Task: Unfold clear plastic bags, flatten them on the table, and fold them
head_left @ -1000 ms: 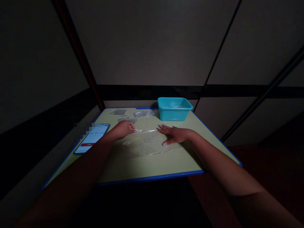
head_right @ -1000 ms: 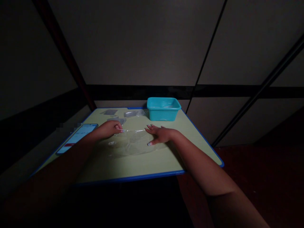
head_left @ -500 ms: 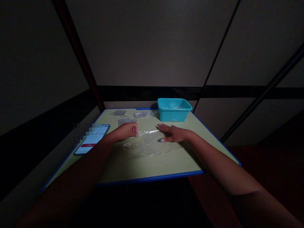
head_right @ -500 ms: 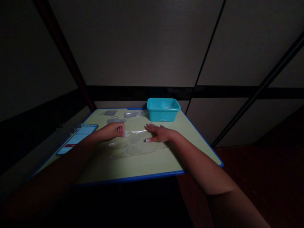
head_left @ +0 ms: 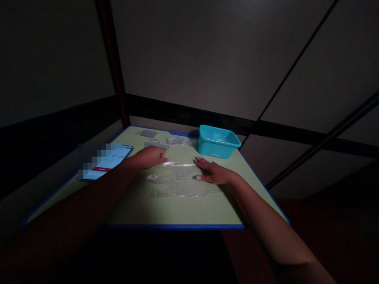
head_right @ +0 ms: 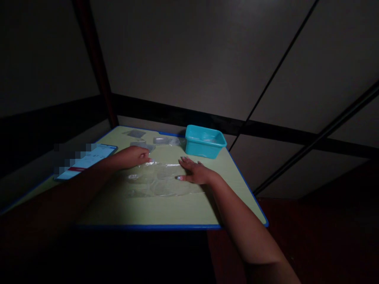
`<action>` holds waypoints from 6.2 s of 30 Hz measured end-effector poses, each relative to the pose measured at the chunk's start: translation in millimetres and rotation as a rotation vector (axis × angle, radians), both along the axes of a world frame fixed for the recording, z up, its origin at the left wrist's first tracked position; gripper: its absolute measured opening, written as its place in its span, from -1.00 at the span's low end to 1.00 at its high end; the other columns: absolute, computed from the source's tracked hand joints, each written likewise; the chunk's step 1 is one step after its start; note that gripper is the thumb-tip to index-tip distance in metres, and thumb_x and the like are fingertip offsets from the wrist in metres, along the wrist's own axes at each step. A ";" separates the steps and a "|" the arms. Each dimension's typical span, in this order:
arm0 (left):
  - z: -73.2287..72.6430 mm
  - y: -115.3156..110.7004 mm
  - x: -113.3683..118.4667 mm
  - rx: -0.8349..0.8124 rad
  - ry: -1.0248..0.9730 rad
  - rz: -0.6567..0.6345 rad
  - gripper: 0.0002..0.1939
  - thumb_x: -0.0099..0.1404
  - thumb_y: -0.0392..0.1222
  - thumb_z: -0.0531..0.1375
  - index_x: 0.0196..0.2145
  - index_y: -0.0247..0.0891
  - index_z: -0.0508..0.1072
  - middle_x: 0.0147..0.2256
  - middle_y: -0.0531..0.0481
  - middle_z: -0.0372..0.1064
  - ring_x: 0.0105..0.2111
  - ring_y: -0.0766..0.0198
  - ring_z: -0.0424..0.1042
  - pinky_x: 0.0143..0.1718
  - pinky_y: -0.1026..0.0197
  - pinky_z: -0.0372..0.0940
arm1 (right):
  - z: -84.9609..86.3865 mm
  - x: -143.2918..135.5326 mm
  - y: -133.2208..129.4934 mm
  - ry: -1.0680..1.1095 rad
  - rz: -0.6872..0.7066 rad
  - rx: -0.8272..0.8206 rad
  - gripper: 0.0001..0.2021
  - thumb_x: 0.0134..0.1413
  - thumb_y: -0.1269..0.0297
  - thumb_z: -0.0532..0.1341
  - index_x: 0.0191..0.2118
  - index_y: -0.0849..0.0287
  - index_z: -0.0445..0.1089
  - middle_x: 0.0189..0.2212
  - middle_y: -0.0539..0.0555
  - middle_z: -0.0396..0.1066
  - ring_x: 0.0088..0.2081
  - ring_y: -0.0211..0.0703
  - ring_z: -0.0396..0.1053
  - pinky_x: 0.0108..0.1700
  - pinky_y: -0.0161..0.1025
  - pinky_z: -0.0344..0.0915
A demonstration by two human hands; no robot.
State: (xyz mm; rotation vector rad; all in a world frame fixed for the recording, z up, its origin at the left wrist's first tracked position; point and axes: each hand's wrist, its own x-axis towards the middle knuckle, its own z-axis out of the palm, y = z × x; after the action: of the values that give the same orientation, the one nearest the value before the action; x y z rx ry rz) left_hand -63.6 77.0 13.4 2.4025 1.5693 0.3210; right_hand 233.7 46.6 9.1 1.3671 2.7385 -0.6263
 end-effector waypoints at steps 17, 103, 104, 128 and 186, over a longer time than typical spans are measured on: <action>13.9 -25.2 22.7 0.244 -0.137 -0.128 -0.66 0.26 0.01 0.05 -0.56 -0.25 0.23 -0.60 0.10 0.16 -0.57 0.33 0.14 -0.50 0.28 -0.05 | 20.3 -50.5 -66.5 0.210 0.456 0.027 -0.23 0.12 0.03 0.18 0.33 -0.10 -0.26 0.32 0.12 -0.17 0.32 0.02 -0.21 0.23 0.26 -0.46; 6.5 -10.5 -3.6 -1.280 -1.116 -0.317 -0.28 0.10 0.51 -0.37 -0.72 -0.19 0.00 -0.74 0.17 -0.29 -0.73 0.43 -0.28 -0.72 0.30 -0.22 | -9.1 35.8 37.2 1.356 -0.129 -1.056 -0.32 -0.09 -0.48 -0.40 -0.63 0.11 -0.12 -0.74 -0.13 -0.15 -0.69 -0.39 -0.24 -0.68 -0.40 -0.15; 5.4 -10.0 -3.8 -1.284 -1.108 -0.310 -0.29 0.13 0.49 -0.34 -0.72 -0.19 0.00 -0.74 0.18 -0.30 -0.73 0.43 -0.29 -0.72 0.30 -0.22 | -9.3 35.9 37.8 1.347 -0.129 -1.068 -0.32 -0.09 -0.47 -0.40 -0.63 0.11 -0.12 -0.74 -0.13 -0.16 -0.70 -0.39 -0.24 -0.68 -0.40 -0.15; 16.6 -11.1 -10.7 -1.114 -1.452 -0.079 -0.32 0.19 0.42 -0.47 -0.68 -0.18 -0.05 -0.76 0.12 -0.15 -0.75 0.37 -0.02 -0.73 0.29 0.01 | -13.9 34.1 41.0 1.320 -0.145 -1.100 -0.33 0.02 -0.37 -0.48 -0.64 0.12 -0.12 -0.74 -0.14 -0.18 -0.71 -0.39 -0.28 -0.69 -0.41 -0.16; 8.3 -19.6 30.1 -0.316 -0.931 0.428 -0.47 0.37 0.20 -0.20 -0.39 -0.25 0.30 -0.40 -0.01 0.38 -0.78 0.45 0.15 -0.76 0.32 0.05 | 4.6 -16.0 -16.9 0.077 0.041 0.029 -0.33 0.16 0.01 0.09 0.32 0.06 -0.10 0.32 0.22 -0.24 0.32 0.13 -0.26 0.17 0.41 -0.43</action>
State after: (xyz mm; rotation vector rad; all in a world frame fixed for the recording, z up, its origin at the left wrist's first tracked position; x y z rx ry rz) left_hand -33.5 57.4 21.7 1.3143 1.4642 1.0033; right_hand 217.6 29.7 13.8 1.3159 2.8386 -0.6523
